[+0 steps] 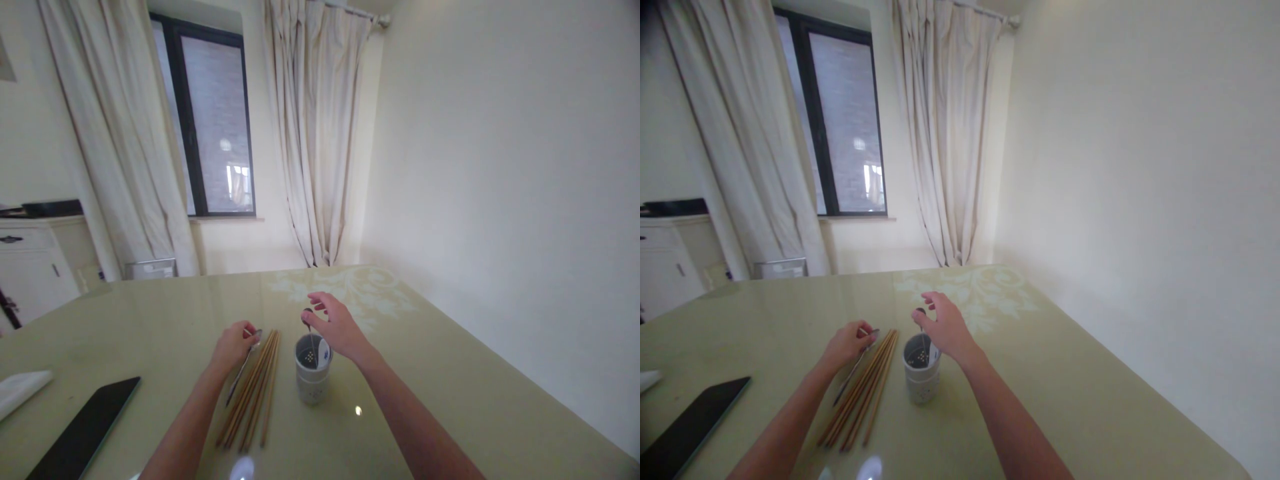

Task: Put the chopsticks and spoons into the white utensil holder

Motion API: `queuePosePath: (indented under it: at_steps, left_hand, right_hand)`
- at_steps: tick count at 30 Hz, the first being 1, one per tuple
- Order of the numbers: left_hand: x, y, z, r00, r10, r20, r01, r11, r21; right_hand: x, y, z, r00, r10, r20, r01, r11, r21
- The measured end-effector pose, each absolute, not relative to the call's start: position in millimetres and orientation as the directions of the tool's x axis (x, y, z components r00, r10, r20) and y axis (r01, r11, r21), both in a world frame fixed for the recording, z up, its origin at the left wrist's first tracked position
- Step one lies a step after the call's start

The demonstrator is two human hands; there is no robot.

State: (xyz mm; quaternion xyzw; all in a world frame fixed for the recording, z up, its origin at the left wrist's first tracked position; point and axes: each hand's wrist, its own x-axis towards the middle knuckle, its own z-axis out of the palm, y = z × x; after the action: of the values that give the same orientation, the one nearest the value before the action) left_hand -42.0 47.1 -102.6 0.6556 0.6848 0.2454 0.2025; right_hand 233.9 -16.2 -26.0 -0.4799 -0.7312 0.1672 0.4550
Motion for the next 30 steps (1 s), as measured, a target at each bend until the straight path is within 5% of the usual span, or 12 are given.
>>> queuePosePath:
  at_steps: [7, 12, 14, 17, 20, 25, 30]
  left_hand:
    - [-34, 41, -102, -0.001, 0.998, 0.055, 0.875, -0.026, 0.483]
    - [-12, 22, -49, 0.047, 0.978, 0.201, 0.830, -0.150, 0.537]
    - [11, -1, -17, 0.124, 0.918, 0.378, 0.574, -0.377, 0.727]
    - [49, -41, 19, 0.247, 0.819, 0.518, 0.260, -0.571, 0.778]
    - [67, -56, 29, 0.301, 0.794, 0.528, 0.269, -0.602, 0.752]
    - [15, -6, -3, 0.090, 0.901, 0.424, 0.559, -0.398, 0.727]
    - [-55, 38, -58, -0.075, 0.992, 0.104, 0.896, 0.021, 0.444]
  right_hand:
    - [234, -15, 0, -0.284, 0.847, 0.449, 0.672, 0.510, -0.536]
    - [257, -41, 39, -0.208, 0.752, 0.626, 0.644, 0.586, -0.491]
    - [258, -54, 53, -0.148, 0.684, 0.714, 0.606, 0.634, -0.481]
    - [248, -69, 62, -0.091, 0.614, 0.784, 0.532, 0.696, -0.483]
    - [240, -73, 63, -0.078, 0.637, 0.767, 0.451, 0.708, -0.543]
    - [254, -56, 51, -0.123, 0.771, 0.625, 0.573, 0.569, -0.590]
    - [254, -40, 24, -0.275, 0.906, 0.323, 0.822, 0.395, -0.410]
